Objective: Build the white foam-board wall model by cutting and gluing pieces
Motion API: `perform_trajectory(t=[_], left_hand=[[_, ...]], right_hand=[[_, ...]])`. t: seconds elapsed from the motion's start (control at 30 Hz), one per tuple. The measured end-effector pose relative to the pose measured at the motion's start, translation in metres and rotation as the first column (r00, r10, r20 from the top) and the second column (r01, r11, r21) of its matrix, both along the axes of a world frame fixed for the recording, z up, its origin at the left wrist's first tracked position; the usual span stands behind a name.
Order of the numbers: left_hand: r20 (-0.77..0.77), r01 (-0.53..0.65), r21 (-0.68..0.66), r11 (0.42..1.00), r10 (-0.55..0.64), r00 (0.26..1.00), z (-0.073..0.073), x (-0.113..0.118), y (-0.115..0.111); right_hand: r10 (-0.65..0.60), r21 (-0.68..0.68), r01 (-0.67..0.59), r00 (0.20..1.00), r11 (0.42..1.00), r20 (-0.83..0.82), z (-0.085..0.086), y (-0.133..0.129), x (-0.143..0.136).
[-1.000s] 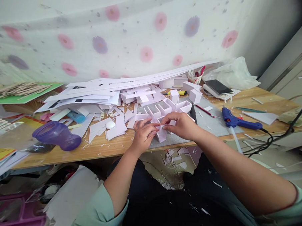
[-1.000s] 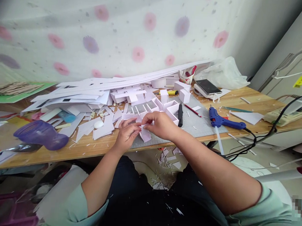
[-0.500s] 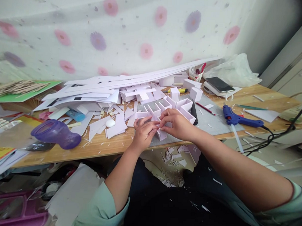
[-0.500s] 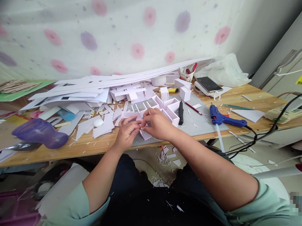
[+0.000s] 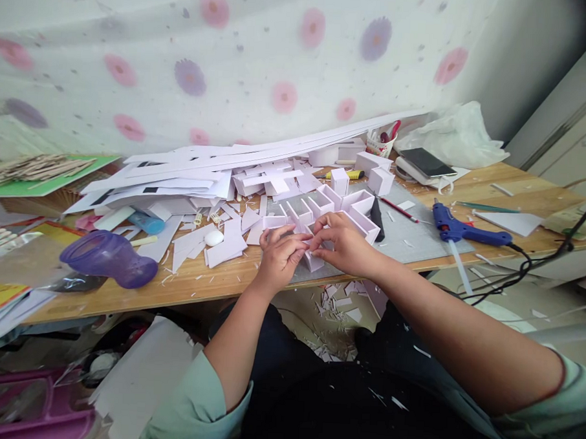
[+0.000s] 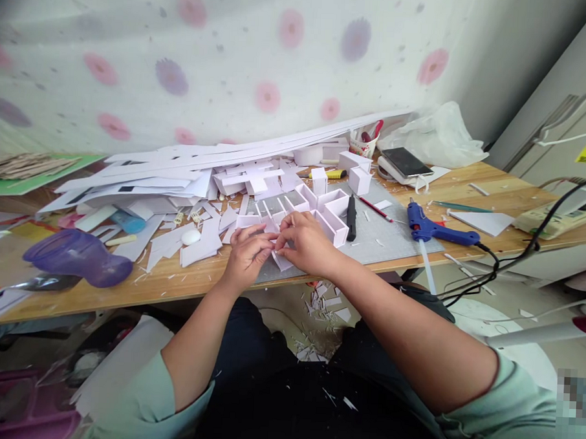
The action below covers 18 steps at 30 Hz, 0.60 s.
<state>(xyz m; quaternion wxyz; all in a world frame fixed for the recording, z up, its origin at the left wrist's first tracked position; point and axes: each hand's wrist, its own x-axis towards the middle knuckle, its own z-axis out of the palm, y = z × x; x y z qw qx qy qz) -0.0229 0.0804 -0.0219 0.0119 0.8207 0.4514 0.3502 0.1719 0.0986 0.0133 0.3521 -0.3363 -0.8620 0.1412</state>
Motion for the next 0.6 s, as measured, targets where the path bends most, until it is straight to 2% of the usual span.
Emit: perform_trajectory(t=[0.33,0.5,0.6], left_hand=[[-0.005,-0.008,-0.02,1.0,0.008,1.0,0.0014,0.0006,-0.001],[-0.002,-0.01,-0.02,1.0,0.009,1.0,0.0019,0.0007,-0.0016],[0.001,-0.003,-0.018,1.0,0.003,1.0,0.0022,0.0008,-0.0019]], right_hand=[[-0.001,-0.006,0.001,1.0,1.0,0.007,-0.0035,0.0009,0.0011],[-0.007,0.02,0.006,1.0,1.0,0.03,-0.0055,0.0014,0.0017],[-0.022,0.07,0.015,0.995,0.997,0.094,-0.0008,-0.0003,0.0034]])
